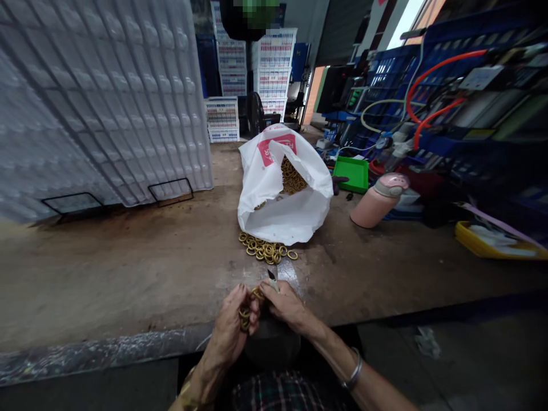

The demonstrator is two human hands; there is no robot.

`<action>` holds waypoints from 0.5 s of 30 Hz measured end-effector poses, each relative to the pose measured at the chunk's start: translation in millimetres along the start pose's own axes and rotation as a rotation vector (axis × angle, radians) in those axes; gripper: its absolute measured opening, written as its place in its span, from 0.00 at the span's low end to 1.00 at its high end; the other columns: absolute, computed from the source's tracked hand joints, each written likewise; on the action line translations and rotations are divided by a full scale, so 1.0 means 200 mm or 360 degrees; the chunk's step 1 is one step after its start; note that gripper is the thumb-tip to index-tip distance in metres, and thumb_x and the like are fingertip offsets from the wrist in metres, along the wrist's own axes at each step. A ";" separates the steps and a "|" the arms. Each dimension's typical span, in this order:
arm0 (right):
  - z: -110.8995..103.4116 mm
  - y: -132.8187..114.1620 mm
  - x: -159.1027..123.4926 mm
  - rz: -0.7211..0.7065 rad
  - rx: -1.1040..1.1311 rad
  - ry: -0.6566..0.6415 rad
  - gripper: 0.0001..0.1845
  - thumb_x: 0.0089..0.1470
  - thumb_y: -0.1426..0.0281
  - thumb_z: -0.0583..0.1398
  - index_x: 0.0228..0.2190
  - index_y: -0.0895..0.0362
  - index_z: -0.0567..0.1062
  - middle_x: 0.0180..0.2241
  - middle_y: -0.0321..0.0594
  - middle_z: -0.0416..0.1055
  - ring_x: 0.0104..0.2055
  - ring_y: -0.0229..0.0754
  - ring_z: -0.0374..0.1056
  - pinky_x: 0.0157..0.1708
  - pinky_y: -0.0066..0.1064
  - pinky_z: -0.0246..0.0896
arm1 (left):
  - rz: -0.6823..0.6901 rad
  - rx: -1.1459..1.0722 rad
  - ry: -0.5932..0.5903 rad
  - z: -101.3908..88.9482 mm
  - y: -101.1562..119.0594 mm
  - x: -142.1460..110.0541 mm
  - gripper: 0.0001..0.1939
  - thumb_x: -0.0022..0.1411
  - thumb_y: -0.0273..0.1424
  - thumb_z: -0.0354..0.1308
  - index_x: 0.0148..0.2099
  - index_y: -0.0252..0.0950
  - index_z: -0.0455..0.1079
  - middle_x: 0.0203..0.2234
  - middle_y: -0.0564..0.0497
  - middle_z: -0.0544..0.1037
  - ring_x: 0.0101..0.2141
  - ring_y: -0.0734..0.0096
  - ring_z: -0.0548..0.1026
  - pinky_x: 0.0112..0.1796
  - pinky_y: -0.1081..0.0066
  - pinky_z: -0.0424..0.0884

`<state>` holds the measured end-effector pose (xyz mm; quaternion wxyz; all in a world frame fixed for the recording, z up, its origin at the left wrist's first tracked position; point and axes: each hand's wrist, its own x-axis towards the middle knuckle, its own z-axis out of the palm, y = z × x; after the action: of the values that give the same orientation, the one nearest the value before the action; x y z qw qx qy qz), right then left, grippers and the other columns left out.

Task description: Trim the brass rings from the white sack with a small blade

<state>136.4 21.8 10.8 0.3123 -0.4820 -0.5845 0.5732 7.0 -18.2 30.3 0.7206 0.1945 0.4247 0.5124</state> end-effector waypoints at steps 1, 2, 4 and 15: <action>0.01 -0.01 -0.01 0.0020 0.0042 -0.0051 0.17 0.55 0.59 0.51 0.24 0.58 0.69 0.18 0.31 0.62 0.19 0.31 0.53 0.20 0.23 0.47 | -0.0004 0.0005 0.0005 0.00 0.00 0.00 0.23 0.48 0.49 0.63 0.30 0.35 0.59 0.18 0.57 0.67 0.16 0.83 0.61 0.15 0.82 0.55; 0.01 -0.01 -0.01 0.0037 0.0061 -0.0093 0.17 0.54 0.59 0.52 0.25 0.58 0.70 0.18 0.31 0.63 0.19 0.31 0.53 0.20 0.23 0.47 | -0.0008 0.0020 0.0008 -0.01 0.00 0.01 0.23 0.48 0.48 0.63 0.30 0.35 0.59 0.19 0.57 0.67 0.16 0.84 0.62 0.16 0.82 0.54; 0.01 -0.02 -0.01 0.0036 0.0070 -0.0103 0.15 0.52 0.61 0.53 0.24 0.58 0.70 0.19 0.31 0.63 0.20 0.31 0.54 0.21 0.23 0.48 | -0.0010 0.0069 0.0014 -0.02 -0.01 0.01 0.23 0.48 0.47 0.63 0.30 0.34 0.59 0.19 0.57 0.67 0.16 0.85 0.61 0.16 0.83 0.53; 0.01 -0.08 -0.02 -0.0219 -0.0257 0.0164 0.12 0.51 0.63 0.53 0.25 0.58 0.70 0.22 0.34 0.65 0.26 0.35 0.60 0.28 0.26 0.54 | 0.0110 0.0263 0.0099 -0.05 -0.03 0.02 0.24 0.46 0.46 0.65 0.36 0.34 0.62 0.20 0.57 0.66 0.17 0.83 0.59 0.16 0.82 0.53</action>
<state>133.5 19.0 26.5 0.3406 -0.4931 -0.6437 0.4758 2.0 -18.7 19.0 0.6704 0.2518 0.4807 0.5060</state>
